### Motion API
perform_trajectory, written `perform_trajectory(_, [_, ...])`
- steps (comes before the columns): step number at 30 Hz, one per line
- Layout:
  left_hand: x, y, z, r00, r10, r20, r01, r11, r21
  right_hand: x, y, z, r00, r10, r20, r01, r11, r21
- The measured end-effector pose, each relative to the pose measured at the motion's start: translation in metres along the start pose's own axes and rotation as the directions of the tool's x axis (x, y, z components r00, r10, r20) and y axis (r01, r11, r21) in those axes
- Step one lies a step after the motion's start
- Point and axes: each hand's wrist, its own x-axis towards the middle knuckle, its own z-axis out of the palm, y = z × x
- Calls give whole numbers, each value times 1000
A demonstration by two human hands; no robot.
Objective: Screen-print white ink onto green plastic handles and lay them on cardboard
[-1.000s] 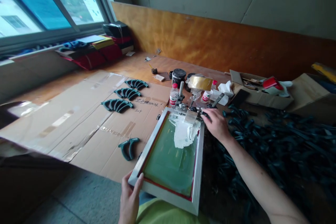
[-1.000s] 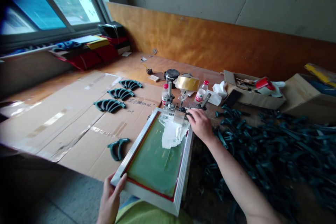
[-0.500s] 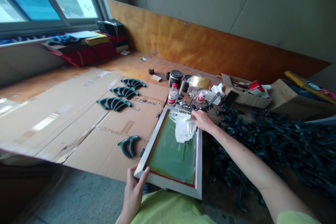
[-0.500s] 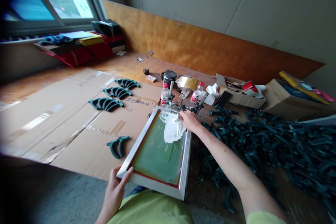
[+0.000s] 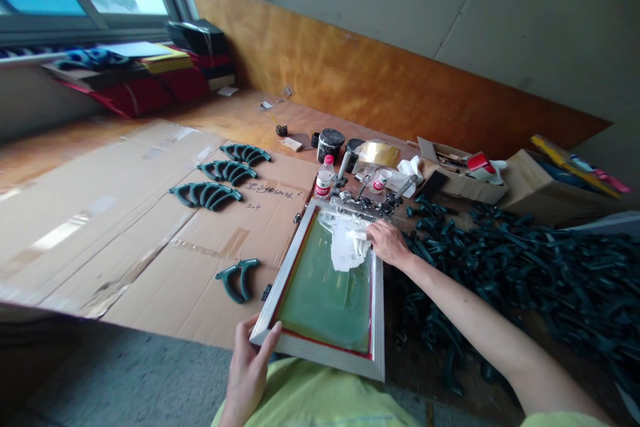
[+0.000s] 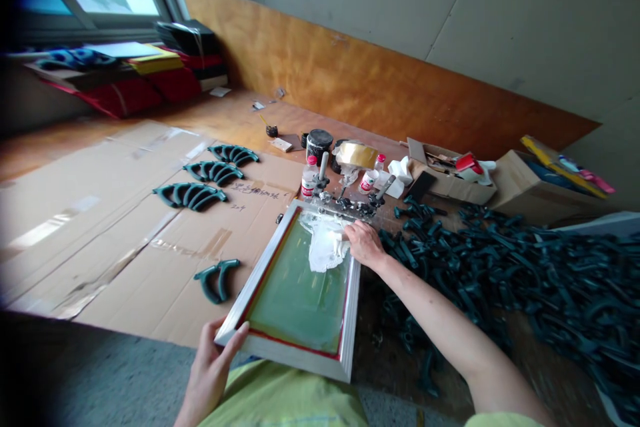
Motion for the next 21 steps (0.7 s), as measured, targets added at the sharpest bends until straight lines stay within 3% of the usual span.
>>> perform_trajectory(8, [3,-8,-4,997,-43,65,41,999,27,-23,1,-28,999,-15,-42,21,989,148])
perform_trajectory(12, [5,-10,-3,997,-49,59,48,998,32,-32,4,-20,996,-74,-40,79,986,144])
perform_trajectory(17, [3,-5,-2,998,-60,35,59,998,35,-14,9,-2,997,-12,-76,20,995,99])
perform_trajectory(21, [1,-2,-1,999,-51,5,51,998,31,-7,8,-5,996,8,-89,5,989,145])
